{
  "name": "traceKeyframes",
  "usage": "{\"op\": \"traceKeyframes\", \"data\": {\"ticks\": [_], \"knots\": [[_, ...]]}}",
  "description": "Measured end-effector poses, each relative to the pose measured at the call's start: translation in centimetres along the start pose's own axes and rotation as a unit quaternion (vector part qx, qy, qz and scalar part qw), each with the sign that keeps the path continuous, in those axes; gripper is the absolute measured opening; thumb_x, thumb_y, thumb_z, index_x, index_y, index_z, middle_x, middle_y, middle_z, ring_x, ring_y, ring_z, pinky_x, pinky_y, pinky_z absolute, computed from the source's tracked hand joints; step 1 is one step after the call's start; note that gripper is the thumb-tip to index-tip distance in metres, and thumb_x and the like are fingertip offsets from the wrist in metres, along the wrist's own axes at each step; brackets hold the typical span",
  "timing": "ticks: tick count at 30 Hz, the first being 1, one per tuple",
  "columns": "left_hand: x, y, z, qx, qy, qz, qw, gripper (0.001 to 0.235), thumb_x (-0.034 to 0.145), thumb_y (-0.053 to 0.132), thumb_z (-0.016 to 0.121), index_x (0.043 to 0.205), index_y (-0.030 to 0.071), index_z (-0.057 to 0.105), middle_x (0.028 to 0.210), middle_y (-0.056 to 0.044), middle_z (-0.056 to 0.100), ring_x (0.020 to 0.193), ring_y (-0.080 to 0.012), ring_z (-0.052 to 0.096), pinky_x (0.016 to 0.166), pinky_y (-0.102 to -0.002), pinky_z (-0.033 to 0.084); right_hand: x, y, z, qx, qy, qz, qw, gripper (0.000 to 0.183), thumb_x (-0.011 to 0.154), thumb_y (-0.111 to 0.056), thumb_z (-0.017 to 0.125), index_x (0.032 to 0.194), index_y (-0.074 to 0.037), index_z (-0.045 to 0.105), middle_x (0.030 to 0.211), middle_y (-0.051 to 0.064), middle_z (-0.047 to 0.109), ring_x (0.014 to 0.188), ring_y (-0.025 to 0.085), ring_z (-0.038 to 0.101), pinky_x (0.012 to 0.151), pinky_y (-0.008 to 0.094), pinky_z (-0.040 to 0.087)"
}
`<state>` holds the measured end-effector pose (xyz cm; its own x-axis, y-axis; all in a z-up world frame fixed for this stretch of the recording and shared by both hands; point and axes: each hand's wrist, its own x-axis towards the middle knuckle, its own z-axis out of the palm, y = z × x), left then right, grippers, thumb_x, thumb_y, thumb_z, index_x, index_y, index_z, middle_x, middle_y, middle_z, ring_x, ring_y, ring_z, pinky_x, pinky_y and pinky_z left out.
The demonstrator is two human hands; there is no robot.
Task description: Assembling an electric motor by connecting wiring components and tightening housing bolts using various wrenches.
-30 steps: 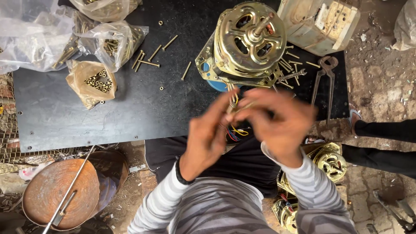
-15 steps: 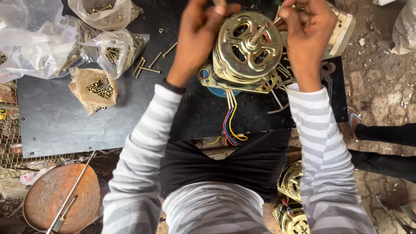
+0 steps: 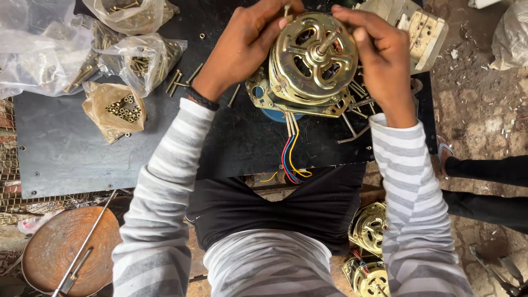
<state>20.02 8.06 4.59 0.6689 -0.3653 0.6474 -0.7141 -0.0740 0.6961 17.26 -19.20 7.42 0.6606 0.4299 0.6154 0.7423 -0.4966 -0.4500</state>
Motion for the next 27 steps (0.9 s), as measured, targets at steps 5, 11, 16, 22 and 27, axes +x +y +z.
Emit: {"op": "traceKeyframes", "data": {"ticks": [5,11,16,22,27], "knots": [[-0.6,1.7,-1.3,0.032,-0.084,-0.049,0.995,0.035,0.114,0.007,0.051,0.149,0.007,0.052,0.115,-0.016,0.075,0.097,-0.0292,0.078,0.083,-0.038,0.061,-1.7,0.4,0.0,0.302,0.002,0.205,0.931,0.045,0.118,-0.044,0.048,0.137,-0.007,0.066,0.141,0.012,0.068,0.125,0.024,0.069,0.112,0.039,0.057],[-3.3,3.8,-1.1,0.089,-0.073,-0.038,0.993,0.051,0.111,0.003,0.047,0.16,0.001,0.034,0.152,-0.024,0.052,0.139,-0.0411,0.053,0.12,-0.047,0.044,-5.1,-1.0,1.1,0.126,0.008,0.353,0.927,0.056,0.11,-0.05,0.042,0.138,-0.005,0.06,0.139,0.017,0.066,0.133,0.025,0.055,0.109,0.047,0.033],[-5.6,3.6,1.1,0.013,-0.023,-0.061,0.998,0.048,0.118,0.022,0.04,0.162,0.004,0.035,0.163,-0.02,0.042,0.154,-0.0367,0.043,0.132,-0.041,0.036,-8.9,-0.8,4.9,0.368,0.071,0.454,0.809,0.056,0.107,-0.052,0.04,0.141,-0.011,0.057,0.145,0.008,0.061,0.133,0.02,0.057,0.113,0.042,0.045],[-4.8,1.9,2.3,-0.109,0.028,-0.113,0.987,0.057,0.12,0.041,0.031,0.159,0.001,0.043,0.157,-0.017,0.056,0.147,-0.0292,0.055,0.128,-0.038,0.043,-9.4,-4.2,6.6,0.486,0.146,0.457,0.73,0.053,0.114,-0.047,0.041,0.151,-0.01,0.05,0.14,0.005,0.055,0.123,0.016,0.055,0.102,0.038,0.047],[-4.6,1.7,1.5,-0.204,0.014,-0.129,0.97,0.055,0.119,0.04,0.035,0.154,-0.001,0.049,0.147,-0.015,0.065,0.138,-0.0238,0.062,0.121,-0.035,0.049,-9.2,-9.0,7.6,0.54,0.167,0.423,0.708,0.052,0.111,-0.046,0.039,0.152,-0.014,0.045,0.145,0.0,0.058,0.132,0.014,0.057,0.113,0.039,0.048]]}}
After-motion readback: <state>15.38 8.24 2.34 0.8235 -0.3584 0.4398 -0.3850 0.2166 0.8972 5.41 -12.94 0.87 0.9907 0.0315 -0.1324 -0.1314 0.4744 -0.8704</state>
